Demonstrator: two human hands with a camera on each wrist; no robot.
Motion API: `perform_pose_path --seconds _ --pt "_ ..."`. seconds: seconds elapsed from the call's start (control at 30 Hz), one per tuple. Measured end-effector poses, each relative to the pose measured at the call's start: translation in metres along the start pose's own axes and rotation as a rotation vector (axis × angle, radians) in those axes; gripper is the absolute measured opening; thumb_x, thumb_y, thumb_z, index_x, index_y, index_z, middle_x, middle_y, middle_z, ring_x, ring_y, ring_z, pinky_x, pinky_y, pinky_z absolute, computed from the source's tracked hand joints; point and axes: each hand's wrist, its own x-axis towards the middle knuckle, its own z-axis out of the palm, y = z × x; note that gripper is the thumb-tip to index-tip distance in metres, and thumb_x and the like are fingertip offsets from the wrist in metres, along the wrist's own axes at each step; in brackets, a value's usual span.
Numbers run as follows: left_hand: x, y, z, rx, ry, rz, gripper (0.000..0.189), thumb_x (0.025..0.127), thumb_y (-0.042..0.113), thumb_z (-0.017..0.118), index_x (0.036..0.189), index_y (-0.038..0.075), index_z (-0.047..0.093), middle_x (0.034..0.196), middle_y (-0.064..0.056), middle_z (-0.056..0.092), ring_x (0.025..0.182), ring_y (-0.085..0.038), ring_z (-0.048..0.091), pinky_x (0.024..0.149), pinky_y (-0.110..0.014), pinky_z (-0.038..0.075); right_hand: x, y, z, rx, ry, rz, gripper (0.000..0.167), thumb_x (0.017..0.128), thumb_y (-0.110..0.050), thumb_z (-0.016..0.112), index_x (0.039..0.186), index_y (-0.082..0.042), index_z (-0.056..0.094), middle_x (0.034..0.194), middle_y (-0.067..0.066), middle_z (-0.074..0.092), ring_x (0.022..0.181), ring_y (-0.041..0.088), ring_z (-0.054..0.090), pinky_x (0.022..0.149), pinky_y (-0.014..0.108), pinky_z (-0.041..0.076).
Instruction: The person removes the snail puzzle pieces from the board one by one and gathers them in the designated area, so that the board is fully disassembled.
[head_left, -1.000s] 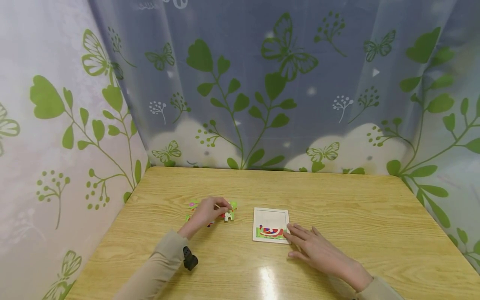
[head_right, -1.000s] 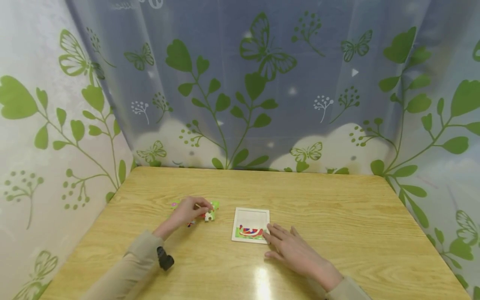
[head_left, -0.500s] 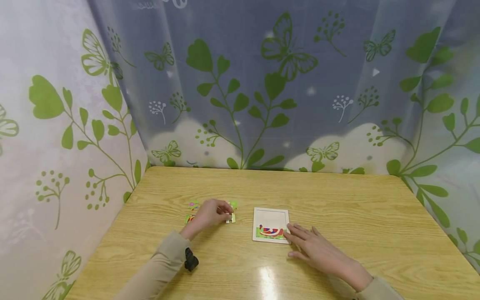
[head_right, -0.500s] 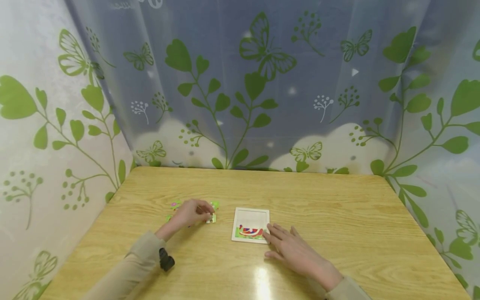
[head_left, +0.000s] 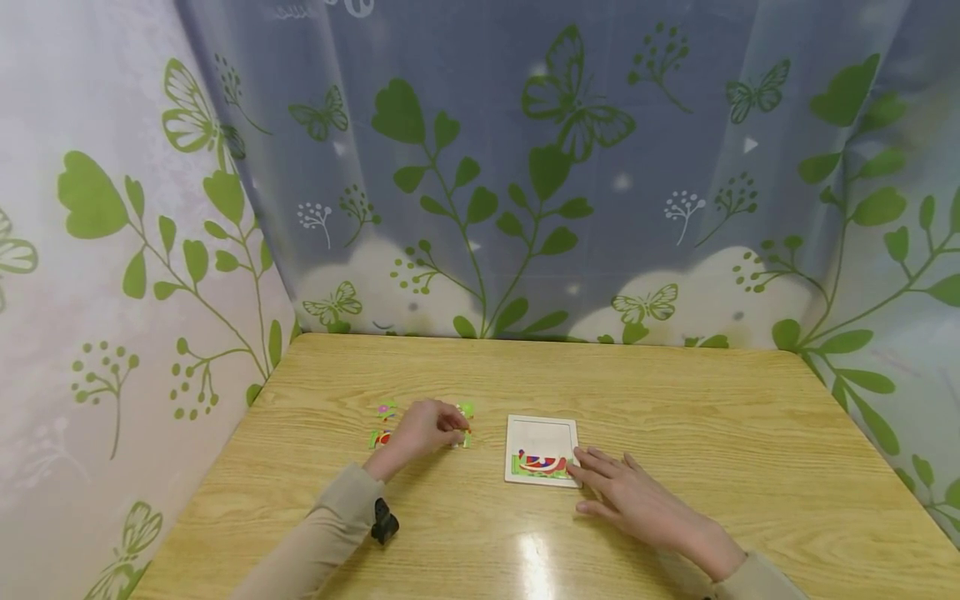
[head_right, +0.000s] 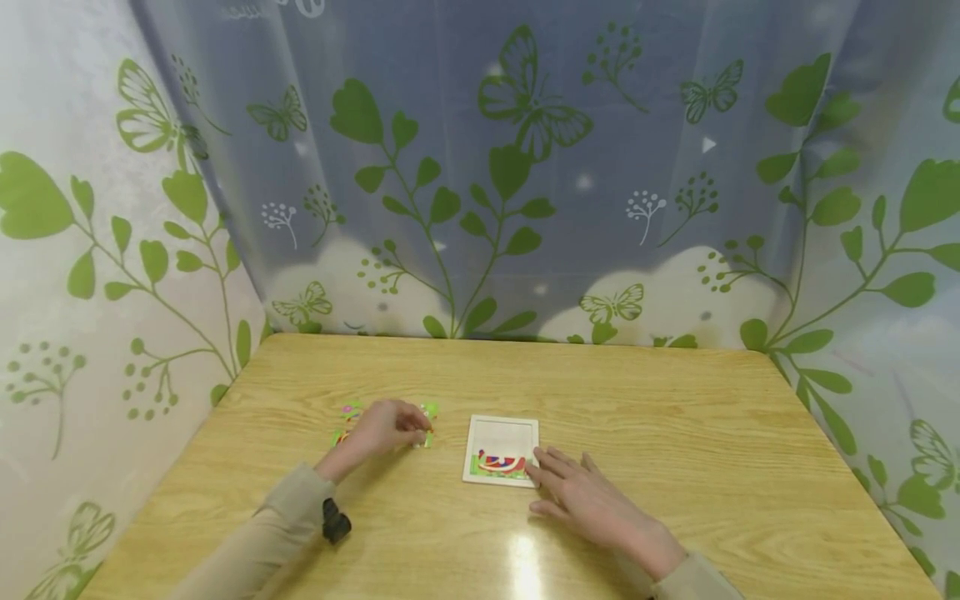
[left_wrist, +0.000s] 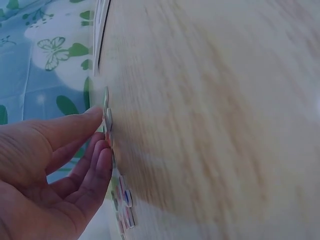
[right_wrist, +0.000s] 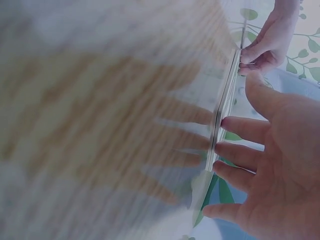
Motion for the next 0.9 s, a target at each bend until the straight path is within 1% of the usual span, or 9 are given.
perform_pose_path --seconds 0.1,0.2,0.3,0.4,0.53,0.7,0.77,0.9 --pt "0.000 0.002 -0.001 -0.010 0.027 -0.008 0.001 0.090 0.009 0.077 0.091 0.009 0.078 0.083 0.002 0.072 0.075 -0.011 0.065 0.067 -0.028 0.053 0.000 0.000 -0.001 0.016 0.003 0.001 0.060 0.104 -0.045 0.053 0.148 -0.004 0.051 0.157 0.021 0.039 0.143 0.046 0.038 0.106 0.077 0.026" --pt "0.000 0.004 -0.003 -0.023 0.054 -0.021 0.006 0.094 0.015 0.074 0.093 0.011 0.078 0.087 0.002 0.074 0.080 -0.013 0.066 0.072 -0.031 0.055 -0.001 0.000 -0.001 0.033 0.011 0.001 0.060 0.104 -0.044 0.054 0.148 -0.005 0.051 0.156 0.021 0.040 0.143 0.046 0.037 0.106 0.077 0.026" --pt "0.000 0.006 -0.005 -0.044 0.065 -0.043 0.008 0.096 0.019 0.072 0.097 0.014 0.078 0.091 0.003 0.074 0.083 -0.014 0.067 0.075 -0.033 0.056 -0.002 0.001 0.000 0.037 0.018 0.000 0.059 0.104 -0.044 0.054 0.148 -0.005 0.052 0.156 0.021 0.041 0.143 0.047 0.037 0.106 0.077 0.026" --pt "0.000 0.009 -0.005 -0.057 0.067 -0.040 0.010 0.097 0.020 0.071 0.100 0.014 0.078 0.094 0.002 0.074 0.083 -0.015 0.068 0.074 -0.032 0.056 -0.002 0.001 0.001 0.028 0.026 -0.005 0.059 0.104 -0.045 0.053 0.148 -0.006 0.052 0.156 0.021 0.042 0.142 0.047 0.038 0.106 0.077 0.027" --pt "0.000 0.016 -0.004 -0.070 0.071 -0.004 0.012 0.098 0.020 0.070 0.102 0.012 0.078 0.095 0.000 0.075 0.082 -0.015 0.069 0.070 -0.029 0.056 -0.001 0.000 0.001 0.000 0.040 -0.016 0.058 0.104 -0.044 0.053 0.148 -0.006 0.052 0.156 0.021 0.042 0.142 0.047 0.038 0.107 0.076 0.027" --pt "0.002 0.025 0.002 -0.098 0.069 0.044 0.012 0.098 0.018 0.069 0.101 0.010 0.078 0.096 -0.003 0.075 0.082 -0.015 0.069 0.073 -0.028 0.056 0.002 -0.003 -0.001 -0.015 0.042 -0.022 0.058 0.104 -0.042 0.054 0.150 -0.006 0.049 0.157 0.020 0.040 0.143 0.046 0.037 0.109 0.073 0.027" --pt "0.003 0.028 0.005 -0.105 0.055 0.058 0.013 0.099 0.018 0.068 0.102 0.010 0.078 0.097 -0.003 0.075 0.082 -0.015 0.068 0.074 -0.027 0.056 0.004 -0.005 -0.001 -0.014 0.042 -0.026 0.058 0.104 -0.041 0.055 0.150 -0.005 0.048 0.157 0.019 0.040 0.143 0.045 0.038 0.111 0.070 0.028" --pt "0.005 0.034 0.013 -0.116 0.023 0.075 0.014 0.099 0.019 0.068 0.103 0.010 0.077 0.097 -0.003 0.075 0.083 -0.014 0.068 0.074 -0.026 0.055 0.009 -0.009 0.002 -0.029 0.052 -0.053 0.059 0.103 -0.040 0.057 0.148 -0.003 0.050 0.155 0.020 0.044 0.140 0.043 0.042 0.112 0.061 0.035"
